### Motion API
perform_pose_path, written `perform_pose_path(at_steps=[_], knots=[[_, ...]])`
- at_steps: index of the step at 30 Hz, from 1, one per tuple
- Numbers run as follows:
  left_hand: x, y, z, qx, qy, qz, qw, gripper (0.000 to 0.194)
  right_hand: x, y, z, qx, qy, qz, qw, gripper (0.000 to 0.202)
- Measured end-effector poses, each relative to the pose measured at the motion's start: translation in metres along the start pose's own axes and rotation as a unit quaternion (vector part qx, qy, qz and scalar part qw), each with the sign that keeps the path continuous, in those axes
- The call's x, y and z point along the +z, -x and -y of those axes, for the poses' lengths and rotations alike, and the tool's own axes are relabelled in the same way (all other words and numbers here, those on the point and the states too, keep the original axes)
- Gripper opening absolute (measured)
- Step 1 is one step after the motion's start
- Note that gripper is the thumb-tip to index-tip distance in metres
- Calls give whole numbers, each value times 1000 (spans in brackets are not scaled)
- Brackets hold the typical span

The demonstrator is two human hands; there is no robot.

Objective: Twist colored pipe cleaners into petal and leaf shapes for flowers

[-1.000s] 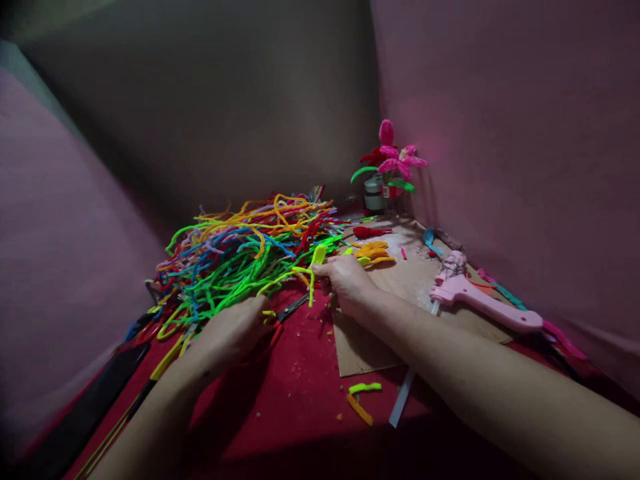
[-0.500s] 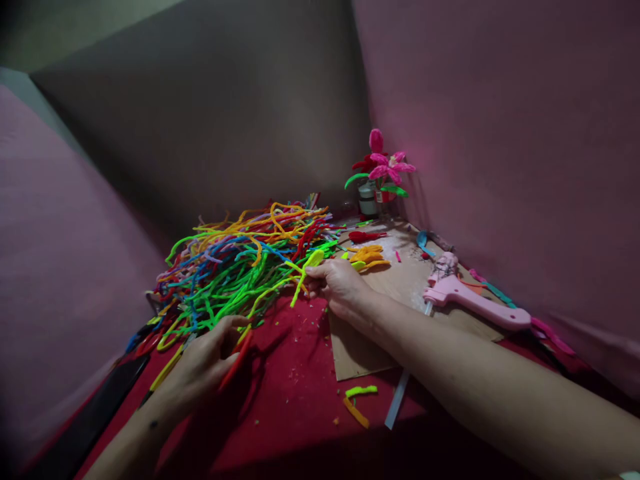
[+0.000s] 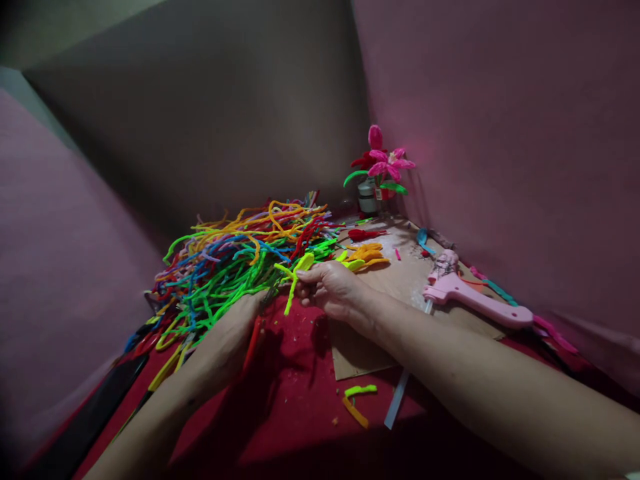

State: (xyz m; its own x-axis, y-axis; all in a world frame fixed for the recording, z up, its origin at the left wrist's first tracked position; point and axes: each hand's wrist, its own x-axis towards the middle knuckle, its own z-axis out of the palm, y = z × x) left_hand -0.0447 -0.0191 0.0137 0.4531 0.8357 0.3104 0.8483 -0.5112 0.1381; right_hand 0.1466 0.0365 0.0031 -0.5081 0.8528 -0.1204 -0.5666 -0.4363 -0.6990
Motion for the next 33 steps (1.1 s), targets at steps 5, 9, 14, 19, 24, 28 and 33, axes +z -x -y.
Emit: perform_pose_path(at_steps=[5, 9, 14, 19, 24, 28, 33], knots=[[10, -9, -4, 26, -60, 31, 997, 47, 2, 2, -1, 6, 2, -16, 1000, 13], [16, -14, -4, 34, -84, 32, 995, 53, 3, 2, -2, 11, 9, -11, 1000, 14], [21, -16, -4, 12, -98, 34, 995, 50, 2, 1, -3, 16, 22, -17, 999, 13], [23, -15, -8, -20, -133, 53, 989, 45, 0, 0, -5, 28, 21, -9, 999, 14], [19, -14, -14, -48, -182, 105, 976, 37, -1, -1, -9, 29, 35, -20, 999, 16], [18, -13, -16, -40, -190, 140, 971, 30, 0, -1, -12, 32, 43, -36, 998, 17], [16, -12, -11, -59, -220, 179, 957, 24, -3, -5, -15, 47, 87, -94, 991, 21]])
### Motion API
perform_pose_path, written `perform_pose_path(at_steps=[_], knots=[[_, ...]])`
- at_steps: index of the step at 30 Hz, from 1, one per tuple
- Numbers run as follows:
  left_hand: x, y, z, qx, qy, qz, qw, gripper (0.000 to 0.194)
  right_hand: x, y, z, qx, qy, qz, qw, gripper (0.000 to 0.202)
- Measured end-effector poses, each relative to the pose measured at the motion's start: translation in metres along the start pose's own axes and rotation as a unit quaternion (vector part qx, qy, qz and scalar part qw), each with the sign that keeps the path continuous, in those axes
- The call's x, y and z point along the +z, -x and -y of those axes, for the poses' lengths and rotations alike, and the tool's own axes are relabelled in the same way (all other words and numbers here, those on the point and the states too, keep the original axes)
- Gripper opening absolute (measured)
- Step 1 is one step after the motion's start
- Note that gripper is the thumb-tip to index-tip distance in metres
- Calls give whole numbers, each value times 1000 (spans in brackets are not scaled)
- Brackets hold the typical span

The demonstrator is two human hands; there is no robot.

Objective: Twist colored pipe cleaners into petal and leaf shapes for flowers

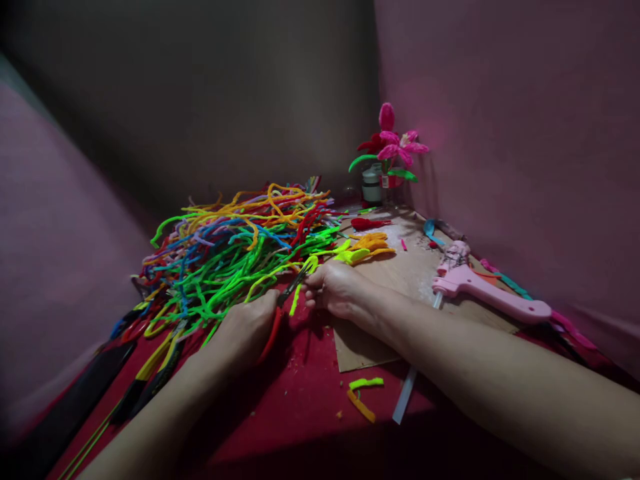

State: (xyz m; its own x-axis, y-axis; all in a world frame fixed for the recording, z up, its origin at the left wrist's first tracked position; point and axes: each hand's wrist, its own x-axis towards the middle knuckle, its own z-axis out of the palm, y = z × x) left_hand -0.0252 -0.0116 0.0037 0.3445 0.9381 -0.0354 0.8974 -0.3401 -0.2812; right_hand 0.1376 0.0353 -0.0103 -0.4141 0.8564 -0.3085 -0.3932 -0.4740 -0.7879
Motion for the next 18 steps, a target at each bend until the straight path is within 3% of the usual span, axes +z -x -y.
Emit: perform_pose_path(at_steps=[5, 11, 15, 18], knots=[[2, 1, 19, -29, -18, -7, 999, 25, -4, -4, 1, -50, 45, -23, 997, 19], [3, 6, 37, 18, 40, 26, 999, 24, -5, -1, -2, -160, 140, -11, 977, 17], [-4, 7, 39, 44, 183, -64, 980, 24, -3, 2, -2, -199, 164, 14, 966, 7], [-11, 3, 22, -3, 370, -132, 920, 26, 1, 6, -2, -214, 163, 34, 963, 1]])
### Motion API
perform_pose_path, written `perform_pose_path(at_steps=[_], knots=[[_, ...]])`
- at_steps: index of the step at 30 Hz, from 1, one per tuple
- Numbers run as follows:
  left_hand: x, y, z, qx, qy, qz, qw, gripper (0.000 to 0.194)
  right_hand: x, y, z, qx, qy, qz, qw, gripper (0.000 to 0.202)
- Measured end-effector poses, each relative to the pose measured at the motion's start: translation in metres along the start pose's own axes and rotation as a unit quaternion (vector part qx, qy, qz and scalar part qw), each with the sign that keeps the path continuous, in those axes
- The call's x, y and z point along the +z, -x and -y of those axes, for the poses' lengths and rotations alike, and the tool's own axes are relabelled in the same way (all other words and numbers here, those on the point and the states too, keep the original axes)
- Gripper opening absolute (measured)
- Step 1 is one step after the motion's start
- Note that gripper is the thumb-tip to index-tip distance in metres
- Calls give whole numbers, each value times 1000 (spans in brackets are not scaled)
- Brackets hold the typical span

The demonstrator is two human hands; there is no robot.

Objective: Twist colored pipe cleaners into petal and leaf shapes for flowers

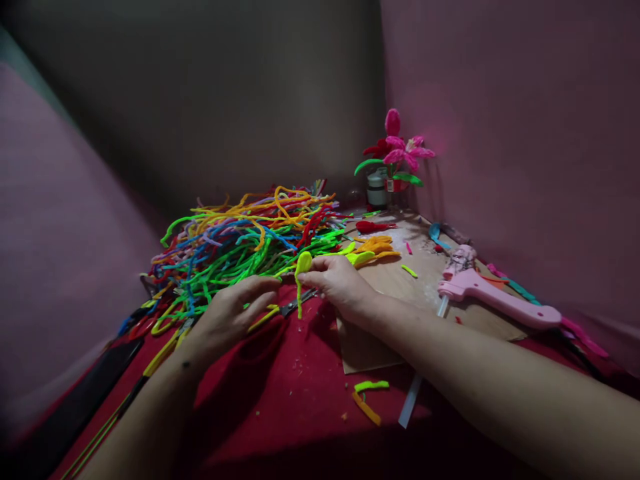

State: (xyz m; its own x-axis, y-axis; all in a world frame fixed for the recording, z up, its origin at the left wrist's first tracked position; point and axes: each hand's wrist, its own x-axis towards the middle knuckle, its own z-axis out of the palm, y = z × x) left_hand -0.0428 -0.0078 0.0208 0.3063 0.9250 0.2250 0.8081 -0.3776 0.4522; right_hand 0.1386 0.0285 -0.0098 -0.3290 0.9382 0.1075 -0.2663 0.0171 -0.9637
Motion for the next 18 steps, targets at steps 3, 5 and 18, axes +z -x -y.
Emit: perform_pose_path(at_steps=[3, 5, 18], knots=[[14, -4, -20, -56, 175, 27, 983, 24, 4, 4, 2, -3, -11, 22, 1000, 3], [21, -4, -29, -108, 235, 24, 966, 27, 6, 5, 2, -2, -6, 39, 999, 3], [29, -1, -24, -145, 376, 24, 915, 24, 7, 9, 3, -131, 168, 30, 977, 26]])
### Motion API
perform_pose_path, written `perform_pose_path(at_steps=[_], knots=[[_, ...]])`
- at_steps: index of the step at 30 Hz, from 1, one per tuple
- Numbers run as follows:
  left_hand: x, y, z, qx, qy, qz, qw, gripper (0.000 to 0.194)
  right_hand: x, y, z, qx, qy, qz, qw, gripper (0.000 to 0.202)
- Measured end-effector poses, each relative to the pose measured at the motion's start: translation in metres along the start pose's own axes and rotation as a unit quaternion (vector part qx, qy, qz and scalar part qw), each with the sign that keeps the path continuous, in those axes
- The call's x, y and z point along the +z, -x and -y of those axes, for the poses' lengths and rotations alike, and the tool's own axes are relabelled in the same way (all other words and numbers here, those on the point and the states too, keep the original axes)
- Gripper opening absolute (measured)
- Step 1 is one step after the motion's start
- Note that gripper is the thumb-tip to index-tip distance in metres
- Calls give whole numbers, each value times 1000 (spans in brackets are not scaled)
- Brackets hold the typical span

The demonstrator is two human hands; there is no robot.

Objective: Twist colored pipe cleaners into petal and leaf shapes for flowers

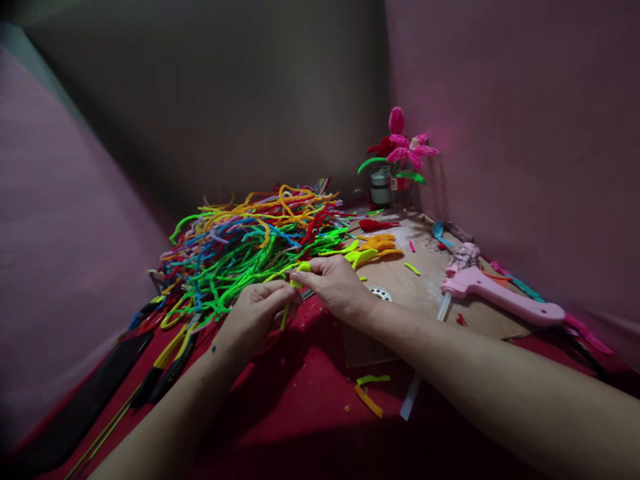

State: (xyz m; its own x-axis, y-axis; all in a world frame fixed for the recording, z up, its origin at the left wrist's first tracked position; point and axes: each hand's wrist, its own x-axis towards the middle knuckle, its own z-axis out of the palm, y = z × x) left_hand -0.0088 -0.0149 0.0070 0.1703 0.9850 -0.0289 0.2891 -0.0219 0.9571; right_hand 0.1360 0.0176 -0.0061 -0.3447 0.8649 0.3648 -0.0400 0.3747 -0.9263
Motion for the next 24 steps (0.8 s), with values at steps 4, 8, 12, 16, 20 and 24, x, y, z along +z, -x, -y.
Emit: perform_pose_path(at_steps=[4, 8, 12, 16, 20, 24], knots=[[2, -1, 4, -10, 56, 2, 998, 21, 3, 4, -2, -96, 150, -58, 982, 30], [1, -1, 4, -25, 80, 18, 996, 21, 5, 6, -4, -88, 143, -56, 984, 30], [-2, -1, 2, -39, 114, 37, 992, 20, 7, 6, -5, -75, 85, -47, 992, 25], [-7, 0, 3, -32, 36, 38, 998, 21, 5, 8, 0, -137, 153, -74, 976, 21], [-13, -3, 5, -16, -53, -38, 998, 24, 4, 14, 9, -284, 212, -114, 928, 18], [-11, -17, -2, 27, -138, -62, 988, 29, 12, 23, 8, -395, 252, 73, 881, 18]])
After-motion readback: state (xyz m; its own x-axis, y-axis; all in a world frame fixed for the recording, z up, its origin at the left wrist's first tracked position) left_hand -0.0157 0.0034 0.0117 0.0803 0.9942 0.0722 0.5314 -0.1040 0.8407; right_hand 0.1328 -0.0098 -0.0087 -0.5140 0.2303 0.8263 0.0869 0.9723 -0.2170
